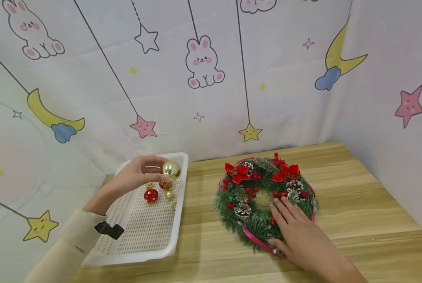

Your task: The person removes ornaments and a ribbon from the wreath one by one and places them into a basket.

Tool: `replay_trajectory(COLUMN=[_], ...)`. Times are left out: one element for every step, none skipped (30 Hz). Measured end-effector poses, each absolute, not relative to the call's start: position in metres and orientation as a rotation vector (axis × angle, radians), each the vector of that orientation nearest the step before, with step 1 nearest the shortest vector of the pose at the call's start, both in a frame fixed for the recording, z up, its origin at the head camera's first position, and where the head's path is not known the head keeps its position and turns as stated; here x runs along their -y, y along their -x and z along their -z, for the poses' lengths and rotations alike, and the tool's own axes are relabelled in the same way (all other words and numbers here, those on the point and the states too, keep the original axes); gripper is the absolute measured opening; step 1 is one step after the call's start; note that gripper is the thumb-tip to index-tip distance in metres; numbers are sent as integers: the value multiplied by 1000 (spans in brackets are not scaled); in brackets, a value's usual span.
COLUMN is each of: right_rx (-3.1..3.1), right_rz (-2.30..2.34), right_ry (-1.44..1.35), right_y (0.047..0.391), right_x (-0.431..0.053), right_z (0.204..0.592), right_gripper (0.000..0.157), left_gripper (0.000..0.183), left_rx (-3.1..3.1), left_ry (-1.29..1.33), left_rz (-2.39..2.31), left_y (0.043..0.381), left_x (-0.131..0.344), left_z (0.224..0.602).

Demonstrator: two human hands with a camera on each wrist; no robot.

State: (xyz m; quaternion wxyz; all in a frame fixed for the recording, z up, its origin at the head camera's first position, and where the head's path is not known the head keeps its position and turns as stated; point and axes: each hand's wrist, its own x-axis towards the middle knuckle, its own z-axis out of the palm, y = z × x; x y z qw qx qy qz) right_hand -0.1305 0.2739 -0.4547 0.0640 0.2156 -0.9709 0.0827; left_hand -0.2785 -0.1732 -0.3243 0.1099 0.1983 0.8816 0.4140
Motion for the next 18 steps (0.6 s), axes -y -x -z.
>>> replay_trajectory(right_rx=[2932, 2932, 2932, 2932, 2931, 2932, 2932, 2932, 2933, 2933, 2932, 2932, 2931, 2930, 2930, 2929, 2930, 2929], right_rz=[-251, -252, -252, -253, -251, -252, -252, -251, -252, -253, -251, -252, -250, -250, -251, -250, -249, -248], right_ry=[-650, -649, -648, -647, -646, -644, -643, -642, -642, -642, -644, -645, -646, -647, -647, -647, -647, -647], right_y=[131, 131, 131, 131, 131, 131, 131, 131, 131, 131, 131, 131, 131, 131, 130, 130, 130, 130], right_x=[-274, -275, -275, -275, -275, -275, -276, -276, -276, -276, -275, -275, -275, -275, -275, -275, -274, -274], right_z=[454, 454, 454, 454, 454, 454, 454, 454, 454, 454, 454, 454, 454, 454, 454, 454, 455, 455], right_gripper=[83, 83, 83, 83, 83, 83, 83, 83, 83, 83, 83, 83, 82, 82, 82, 82, 82, 82], left_gripper=[52, 52, 52, 52, 52, 52, 51, 52, 51, 51, 51, 50, 50, 49, 48, 48, 48, 47], left_rx=[-2583, -2578, -2572, -2568, -2564, -2568, -2575, -2585, -2588, -2592, -2591, -2588, -2580, -2570, -2561, -2555, -2549, -2541], left_ry=[-579, -573, -565, -568, -567, -571, -567, -575, -581, -588, -584, -584, -582, -585, -581, -580, -575, -574], left_rz=[-1223, -1225, -1226, -1221, -1217, -1200, -1182, -1155, -1135, -1115, -1103, -1093, -1090, -1092, -1097, -1104, -1112, -1116], left_y=[278, 277, 277, 276, 275, 275, 275, 275, 275, 275, 275, 275, 275, 275, 275, 275, 275, 275], left_x=[177, 180, 183, 186, 188, 191, 193, 196, 200, 203, 206, 210, 213, 217, 219, 222, 225, 227], left_z=[325, 326, 327, 328, 329, 330, 332, 334, 337, 339, 342, 345, 347, 349, 351, 352, 353, 354])
